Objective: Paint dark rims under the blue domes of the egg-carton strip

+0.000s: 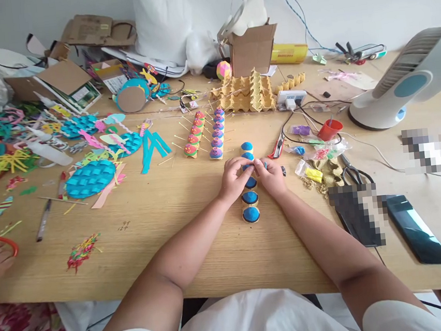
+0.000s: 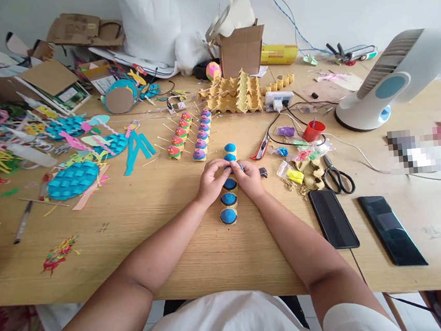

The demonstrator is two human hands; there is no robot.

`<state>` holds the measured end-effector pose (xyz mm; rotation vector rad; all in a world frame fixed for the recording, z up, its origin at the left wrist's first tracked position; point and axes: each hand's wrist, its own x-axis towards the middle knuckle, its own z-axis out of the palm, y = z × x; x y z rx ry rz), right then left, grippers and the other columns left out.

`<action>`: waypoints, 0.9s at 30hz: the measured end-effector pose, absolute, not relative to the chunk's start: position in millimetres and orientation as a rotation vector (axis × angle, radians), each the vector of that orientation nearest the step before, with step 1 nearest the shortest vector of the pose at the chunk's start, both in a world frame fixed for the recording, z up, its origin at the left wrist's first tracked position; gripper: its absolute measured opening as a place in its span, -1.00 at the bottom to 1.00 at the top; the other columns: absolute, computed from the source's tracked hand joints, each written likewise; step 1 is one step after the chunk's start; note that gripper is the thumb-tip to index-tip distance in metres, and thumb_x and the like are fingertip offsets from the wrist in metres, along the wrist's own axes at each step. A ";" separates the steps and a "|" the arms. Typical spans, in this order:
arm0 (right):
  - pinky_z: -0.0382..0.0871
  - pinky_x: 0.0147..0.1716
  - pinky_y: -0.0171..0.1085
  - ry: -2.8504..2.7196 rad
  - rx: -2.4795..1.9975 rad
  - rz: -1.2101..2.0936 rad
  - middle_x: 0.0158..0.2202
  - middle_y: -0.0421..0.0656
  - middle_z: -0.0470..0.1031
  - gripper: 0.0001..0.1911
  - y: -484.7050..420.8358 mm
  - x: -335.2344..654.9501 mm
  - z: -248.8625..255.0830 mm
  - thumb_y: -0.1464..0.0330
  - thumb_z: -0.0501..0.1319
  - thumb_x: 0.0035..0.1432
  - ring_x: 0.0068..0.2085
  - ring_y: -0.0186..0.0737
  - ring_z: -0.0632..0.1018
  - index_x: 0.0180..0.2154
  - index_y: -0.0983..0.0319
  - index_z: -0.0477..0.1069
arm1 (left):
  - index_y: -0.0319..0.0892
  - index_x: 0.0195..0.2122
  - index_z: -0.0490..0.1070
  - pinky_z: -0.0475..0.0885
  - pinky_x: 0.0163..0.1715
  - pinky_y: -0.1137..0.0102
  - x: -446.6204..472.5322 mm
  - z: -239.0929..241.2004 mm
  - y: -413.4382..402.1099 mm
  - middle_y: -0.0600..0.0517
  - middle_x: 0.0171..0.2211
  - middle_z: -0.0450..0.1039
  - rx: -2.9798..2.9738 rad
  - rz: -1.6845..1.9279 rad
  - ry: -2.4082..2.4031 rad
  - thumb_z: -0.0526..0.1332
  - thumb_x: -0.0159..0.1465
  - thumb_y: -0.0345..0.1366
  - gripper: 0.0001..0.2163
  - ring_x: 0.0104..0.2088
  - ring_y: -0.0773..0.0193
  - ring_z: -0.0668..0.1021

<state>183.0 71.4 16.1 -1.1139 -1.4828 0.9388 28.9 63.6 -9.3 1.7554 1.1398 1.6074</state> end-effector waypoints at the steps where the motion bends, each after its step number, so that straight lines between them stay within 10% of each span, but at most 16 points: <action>1: 0.29 -0.39 -0.23 -1.480 -1.111 0.941 -0.58 -0.26 0.31 -0.19 71.8 183.1 16.3 -0.44 0.21 0.16 -0.48 -0.31 0.30 -0.58 0.15 0.31 | -0.02 -0.13 0.67 0.48 0.24 0.06 28.8 -9.3 63.4 -0.08 -0.07 0.71 1.747 1.610 1.143 0.32 0.46 0.09 -0.69 0.07 0.04 0.66; 12: 0.46 -0.27 -0.21 -1.438 -0.968 1.102 -0.42 -0.25 0.50 -0.30 77.8 185.3 11.9 -0.35 0.37 0.12 -0.36 -0.25 0.48 -0.16 0.14 0.58 | -0.07 -0.18 0.66 0.55 0.03 0.28 26.7 -20.6 71.0 -0.02 -0.16 0.66 1.330 1.615 1.149 0.42 0.37 0.11 -0.66 -0.09 0.17 0.64; 27: 0.35 -0.25 -0.19 -1.563 -1.016 0.971 -0.44 -0.24 0.42 -0.39 77.3 182.9 15.5 -0.26 0.29 0.29 -0.37 -0.25 0.37 -0.38 0.15 0.42 | -0.05 -0.17 0.66 0.53 0.08 0.24 25.1 -18.4 67.6 -0.06 -0.12 0.67 1.469 1.583 1.164 0.39 0.40 0.13 -0.66 -0.04 0.11 0.64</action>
